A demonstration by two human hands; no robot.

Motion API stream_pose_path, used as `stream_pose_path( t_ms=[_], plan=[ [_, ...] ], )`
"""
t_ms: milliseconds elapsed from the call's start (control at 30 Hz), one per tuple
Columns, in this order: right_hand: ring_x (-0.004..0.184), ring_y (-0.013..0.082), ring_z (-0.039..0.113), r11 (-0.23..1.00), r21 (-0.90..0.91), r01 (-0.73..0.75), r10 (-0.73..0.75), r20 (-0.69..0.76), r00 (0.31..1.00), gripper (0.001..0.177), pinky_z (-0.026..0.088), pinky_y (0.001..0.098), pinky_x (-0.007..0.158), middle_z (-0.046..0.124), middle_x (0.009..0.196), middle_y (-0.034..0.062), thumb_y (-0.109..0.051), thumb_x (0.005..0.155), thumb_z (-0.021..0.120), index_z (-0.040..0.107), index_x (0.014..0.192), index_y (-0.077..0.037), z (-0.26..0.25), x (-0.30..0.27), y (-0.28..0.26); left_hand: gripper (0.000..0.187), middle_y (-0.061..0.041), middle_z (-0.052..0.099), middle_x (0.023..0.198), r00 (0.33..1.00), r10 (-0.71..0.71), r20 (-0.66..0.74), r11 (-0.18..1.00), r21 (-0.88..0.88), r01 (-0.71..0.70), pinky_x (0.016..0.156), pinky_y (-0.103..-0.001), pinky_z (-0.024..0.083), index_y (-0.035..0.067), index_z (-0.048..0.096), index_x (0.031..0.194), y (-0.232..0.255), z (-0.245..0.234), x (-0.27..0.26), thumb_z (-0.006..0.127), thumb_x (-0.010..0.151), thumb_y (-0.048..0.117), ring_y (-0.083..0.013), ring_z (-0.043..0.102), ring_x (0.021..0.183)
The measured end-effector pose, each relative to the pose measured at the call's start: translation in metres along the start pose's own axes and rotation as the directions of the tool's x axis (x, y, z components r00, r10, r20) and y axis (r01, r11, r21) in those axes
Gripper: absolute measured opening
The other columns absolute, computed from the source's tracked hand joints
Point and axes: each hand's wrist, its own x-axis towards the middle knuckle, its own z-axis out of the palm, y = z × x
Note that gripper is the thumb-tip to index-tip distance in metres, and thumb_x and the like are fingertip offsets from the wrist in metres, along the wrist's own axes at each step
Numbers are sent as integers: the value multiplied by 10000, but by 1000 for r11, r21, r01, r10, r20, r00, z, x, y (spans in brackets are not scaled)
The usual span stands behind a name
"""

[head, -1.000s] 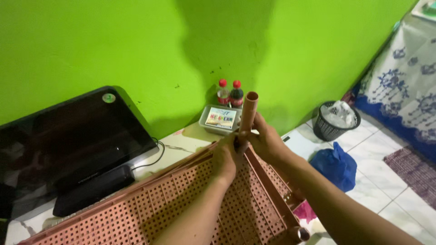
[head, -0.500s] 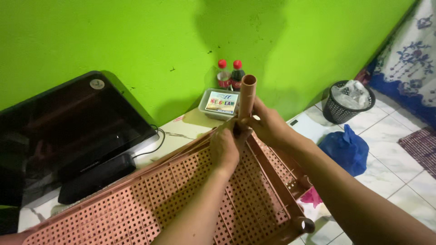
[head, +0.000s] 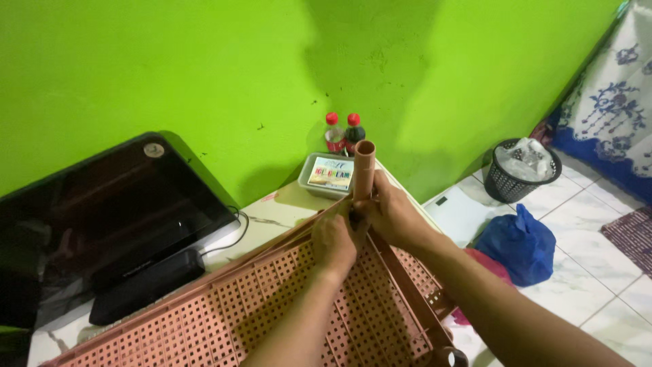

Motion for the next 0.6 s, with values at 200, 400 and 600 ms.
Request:
stream_pose_path(
  t_ms=[200,400,600],
  plan=[
    [833,369,696,977,-156,-146,129,-113,985,329,554,445,741,687,930,201,-183,894,720,503,1094,-39,12,-3,-13,186,-23,767,1008,982,-173,80,985,15,172,868,-376,562,174,715,1105,-10,15,-1,616,955,129,-218,744,917],
    [920,361,700,947,-259,-192,203,14,979,553,564,446,795,698,1012,203,-263,826,810,459,1192,-41,4,14,-11,167,-59,765,992,978,-173,120,985,30,171,863,-422,535,169,718,1029,17,-12,3,701,871,218,-284,724,945],
    [1046,269,719,991,-132,-34,92,460,883,376,560,404,914,764,1105,123,-164,843,736,652,1204,-97,-33,47,1,257,-122,751,904,913,-356,202,934,101,342,828,-452,550,128,696,968,36,-27,14,729,900,374,-333,721,850]
  ],
)
